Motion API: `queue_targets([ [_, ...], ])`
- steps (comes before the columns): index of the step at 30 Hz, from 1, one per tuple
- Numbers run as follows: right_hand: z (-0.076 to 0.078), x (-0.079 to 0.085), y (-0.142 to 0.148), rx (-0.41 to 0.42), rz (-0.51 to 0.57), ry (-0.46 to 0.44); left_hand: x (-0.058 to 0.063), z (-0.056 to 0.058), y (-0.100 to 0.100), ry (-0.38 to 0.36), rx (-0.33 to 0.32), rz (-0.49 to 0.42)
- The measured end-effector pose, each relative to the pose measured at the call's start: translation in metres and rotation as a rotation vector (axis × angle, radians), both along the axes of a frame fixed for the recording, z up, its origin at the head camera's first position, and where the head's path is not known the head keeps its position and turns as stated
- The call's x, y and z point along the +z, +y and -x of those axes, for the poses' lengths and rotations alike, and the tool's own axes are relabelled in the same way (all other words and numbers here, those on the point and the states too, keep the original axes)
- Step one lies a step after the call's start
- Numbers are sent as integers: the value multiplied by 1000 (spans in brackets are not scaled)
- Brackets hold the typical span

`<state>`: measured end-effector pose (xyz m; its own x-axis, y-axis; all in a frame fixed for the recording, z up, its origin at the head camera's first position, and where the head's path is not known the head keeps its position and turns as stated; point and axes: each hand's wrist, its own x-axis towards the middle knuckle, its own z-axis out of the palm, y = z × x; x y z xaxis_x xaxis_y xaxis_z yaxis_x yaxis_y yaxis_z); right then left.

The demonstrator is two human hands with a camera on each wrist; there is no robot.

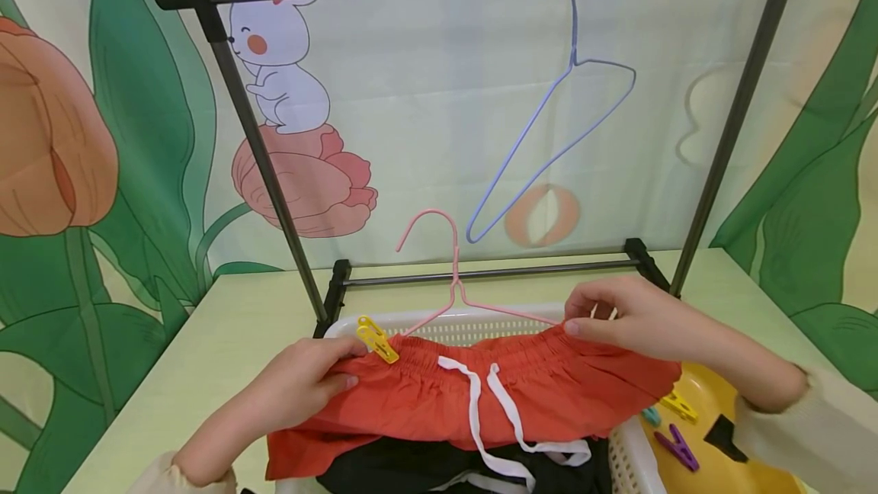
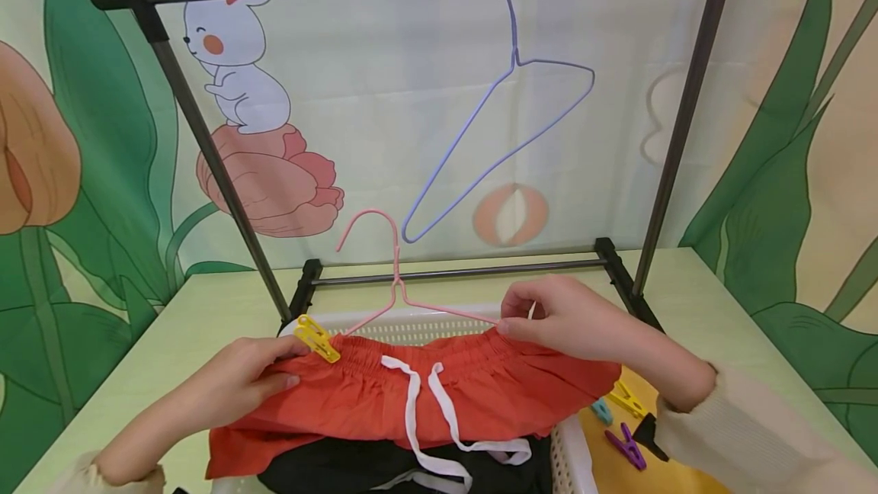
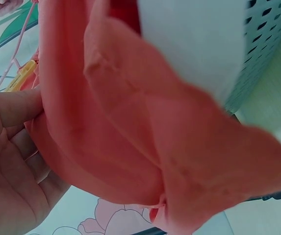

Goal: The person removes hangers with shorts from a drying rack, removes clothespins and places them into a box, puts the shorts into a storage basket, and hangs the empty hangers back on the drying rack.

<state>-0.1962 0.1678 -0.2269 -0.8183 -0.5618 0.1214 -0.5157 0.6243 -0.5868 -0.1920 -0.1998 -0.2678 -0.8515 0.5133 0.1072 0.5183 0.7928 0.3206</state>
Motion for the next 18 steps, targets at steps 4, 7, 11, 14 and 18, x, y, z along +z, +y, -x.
queue_targets([
  [4,-2,6,-7,9,-22,3,0,-1,0,1,0,1],
  [7,-3,10,-13,33,-35,21,0,-1,0,3,-4,2],
  [11,-4,12,-22,65,-51,37,1,-1,0,5,-7,2],
  [14,-3,14,-27,80,-68,54,1,-1,0,6,-10,3],
  [18,-1,16,-35,91,-75,66,1,0,0,16,-14,7],
])
